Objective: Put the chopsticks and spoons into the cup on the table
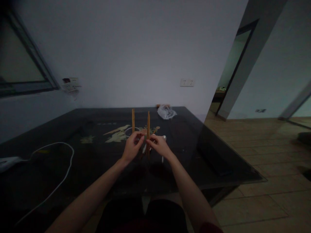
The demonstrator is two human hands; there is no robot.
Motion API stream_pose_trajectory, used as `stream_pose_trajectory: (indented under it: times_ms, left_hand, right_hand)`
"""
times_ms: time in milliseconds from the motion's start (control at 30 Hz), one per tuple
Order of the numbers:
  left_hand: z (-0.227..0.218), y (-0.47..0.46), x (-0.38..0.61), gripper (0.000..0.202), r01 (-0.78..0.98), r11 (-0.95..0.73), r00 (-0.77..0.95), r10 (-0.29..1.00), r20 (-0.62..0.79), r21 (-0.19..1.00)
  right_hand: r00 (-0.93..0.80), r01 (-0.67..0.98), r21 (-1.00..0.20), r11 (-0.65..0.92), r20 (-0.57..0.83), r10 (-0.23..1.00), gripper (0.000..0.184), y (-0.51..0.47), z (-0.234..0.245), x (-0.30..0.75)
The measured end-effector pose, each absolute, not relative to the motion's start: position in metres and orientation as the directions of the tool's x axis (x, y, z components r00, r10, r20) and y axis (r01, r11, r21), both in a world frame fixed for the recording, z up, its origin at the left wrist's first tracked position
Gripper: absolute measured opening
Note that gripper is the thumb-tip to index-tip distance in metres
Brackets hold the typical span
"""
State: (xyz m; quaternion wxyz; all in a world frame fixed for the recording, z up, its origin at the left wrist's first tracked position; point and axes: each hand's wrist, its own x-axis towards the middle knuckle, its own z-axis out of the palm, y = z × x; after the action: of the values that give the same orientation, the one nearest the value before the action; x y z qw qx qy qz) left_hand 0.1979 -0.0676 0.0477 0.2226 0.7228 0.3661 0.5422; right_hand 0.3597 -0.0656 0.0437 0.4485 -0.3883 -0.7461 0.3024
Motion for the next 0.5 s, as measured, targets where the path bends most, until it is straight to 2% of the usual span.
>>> stream_pose_trajectory:
  times_ms: [167,500]
  left_hand:
    - [0.0471,-0.0645,0.1967,0.022,0.172,-0.635,0.132,0.772,0.621,0.753]
    - [0.0468,-0.063,0.1949,0.02,0.161,-0.574,0.188,0.817,0.546,0.803]
  right_hand:
    - [-0.398,0.363,-0.732,0.577,0.438,0.806,0.029,-0.0671,0.0403,0.3547]
    - [-0.429,0.393,-0.698,0.598,0.436,0.791,0.028,-0.0698,0.0442,0.3567]
